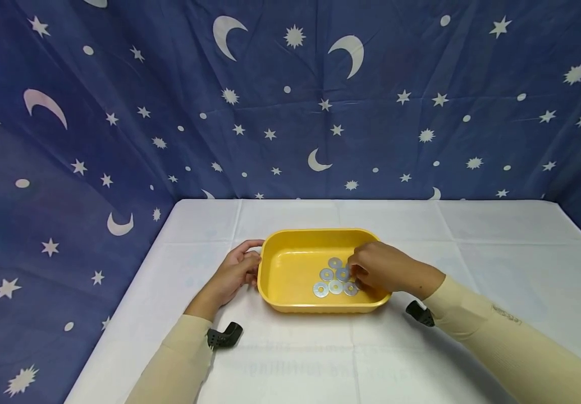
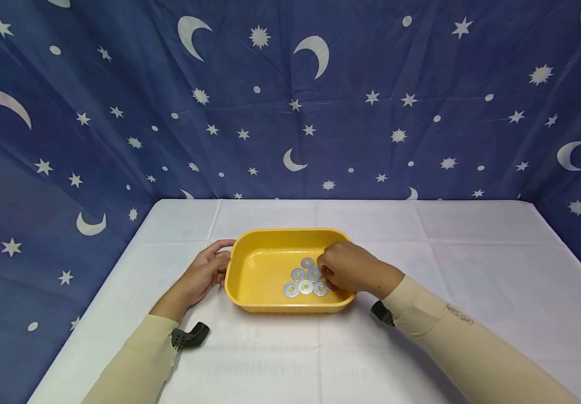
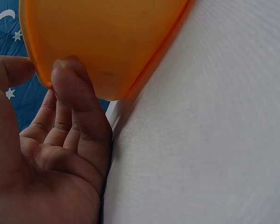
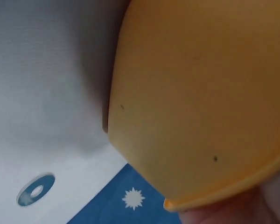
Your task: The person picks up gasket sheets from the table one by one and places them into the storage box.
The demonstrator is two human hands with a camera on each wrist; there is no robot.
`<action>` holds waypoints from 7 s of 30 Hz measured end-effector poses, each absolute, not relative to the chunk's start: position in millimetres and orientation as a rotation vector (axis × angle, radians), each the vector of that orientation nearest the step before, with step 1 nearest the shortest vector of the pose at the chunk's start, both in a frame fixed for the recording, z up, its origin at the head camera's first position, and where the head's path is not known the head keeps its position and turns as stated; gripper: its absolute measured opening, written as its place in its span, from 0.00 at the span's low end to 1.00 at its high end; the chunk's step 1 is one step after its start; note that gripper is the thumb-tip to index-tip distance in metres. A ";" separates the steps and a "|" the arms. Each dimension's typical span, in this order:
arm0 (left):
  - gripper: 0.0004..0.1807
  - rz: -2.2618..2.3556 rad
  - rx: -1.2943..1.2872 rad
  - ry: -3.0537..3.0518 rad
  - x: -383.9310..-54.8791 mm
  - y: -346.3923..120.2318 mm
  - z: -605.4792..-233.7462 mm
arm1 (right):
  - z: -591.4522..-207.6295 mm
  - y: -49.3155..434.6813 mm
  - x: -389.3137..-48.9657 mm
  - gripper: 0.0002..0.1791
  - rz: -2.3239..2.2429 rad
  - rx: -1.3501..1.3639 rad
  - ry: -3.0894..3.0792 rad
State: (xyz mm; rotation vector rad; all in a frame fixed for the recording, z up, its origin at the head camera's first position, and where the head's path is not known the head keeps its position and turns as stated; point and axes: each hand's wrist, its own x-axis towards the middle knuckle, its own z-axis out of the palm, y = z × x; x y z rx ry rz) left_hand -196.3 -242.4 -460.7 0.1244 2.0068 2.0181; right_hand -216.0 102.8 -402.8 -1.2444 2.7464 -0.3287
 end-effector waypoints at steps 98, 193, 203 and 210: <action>0.27 2.018 0.110 2.010 -196.5 -240.4 -461.0 | -421.1 181.2 -239.2 0.15 -0.596 -0.501 2.719; 0.26 2.030 0.150 2.004 -198.5 -241.0 -461.5 | -376.6 10.9 -249.2 0.05 -0.464 -1.122 2.358; 0.26 2.035 0.124 2.010 -198.1 -241.0 -460.3 | -381.5 8.0 -254.1 0.12 -0.367 -1.124 2.388; 0.26 2.051 0.147 1.995 -200.0 -238.5 -464.1 | -379.9 11.3 -253.3 0.11 -0.340 -1.151 2.422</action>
